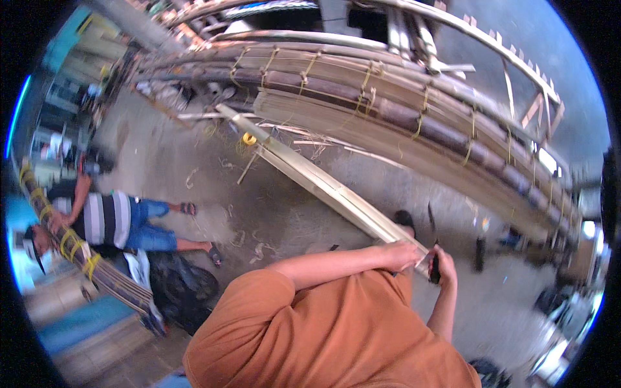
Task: The person uses a machete to split a long bamboo pole into thin strips. They repeatedly strike the bamboo against a wooden block to separate the sections, then gather the resulting strips and place them on a rack.
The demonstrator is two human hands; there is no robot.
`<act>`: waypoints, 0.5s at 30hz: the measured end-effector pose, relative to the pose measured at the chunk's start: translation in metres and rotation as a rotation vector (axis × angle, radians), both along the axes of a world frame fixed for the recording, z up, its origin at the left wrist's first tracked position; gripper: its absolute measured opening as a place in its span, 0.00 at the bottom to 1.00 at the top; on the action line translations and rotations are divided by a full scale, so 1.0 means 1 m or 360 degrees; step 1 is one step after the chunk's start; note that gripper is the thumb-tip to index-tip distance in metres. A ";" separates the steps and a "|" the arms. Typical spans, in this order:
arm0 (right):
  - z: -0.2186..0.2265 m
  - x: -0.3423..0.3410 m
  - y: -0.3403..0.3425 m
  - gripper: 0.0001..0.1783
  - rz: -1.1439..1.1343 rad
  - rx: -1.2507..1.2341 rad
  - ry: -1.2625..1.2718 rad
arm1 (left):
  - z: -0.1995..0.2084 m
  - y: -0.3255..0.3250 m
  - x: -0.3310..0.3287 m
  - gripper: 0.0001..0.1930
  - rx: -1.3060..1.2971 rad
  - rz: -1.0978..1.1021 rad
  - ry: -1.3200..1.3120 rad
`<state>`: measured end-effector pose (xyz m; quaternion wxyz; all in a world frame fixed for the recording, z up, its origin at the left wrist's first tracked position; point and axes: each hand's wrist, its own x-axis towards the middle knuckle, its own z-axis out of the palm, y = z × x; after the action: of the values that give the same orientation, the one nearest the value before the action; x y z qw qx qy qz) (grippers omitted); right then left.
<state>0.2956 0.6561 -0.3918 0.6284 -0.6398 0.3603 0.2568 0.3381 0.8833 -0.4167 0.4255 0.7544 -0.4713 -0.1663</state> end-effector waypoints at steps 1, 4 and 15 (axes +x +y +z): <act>-0.005 0.016 -0.029 0.21 0.0133 -0.0162 0.0126 | -0.004 -0.018 0.015 0.05 0.0065 -0.0015 0.0008; -0.045 0.067 -0.114 0.28 0.0725 -0.0593 0.0405 | -0.058 -0.085 0.060 0.05 0.0248 -0.0096 0.0231; -0.267 0.171 -0.402 0.20 0.1468 -0.0722 0.0220 | -0.221 -0.266 0.144 0.11 0.1062 0.0757 0.0320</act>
<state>0.4669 0.2539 -0.6583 0.2700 -0.8338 0.1281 0.4642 0.4820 0.6170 -0.6377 0.2282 0.9186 -0.1605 -0.2799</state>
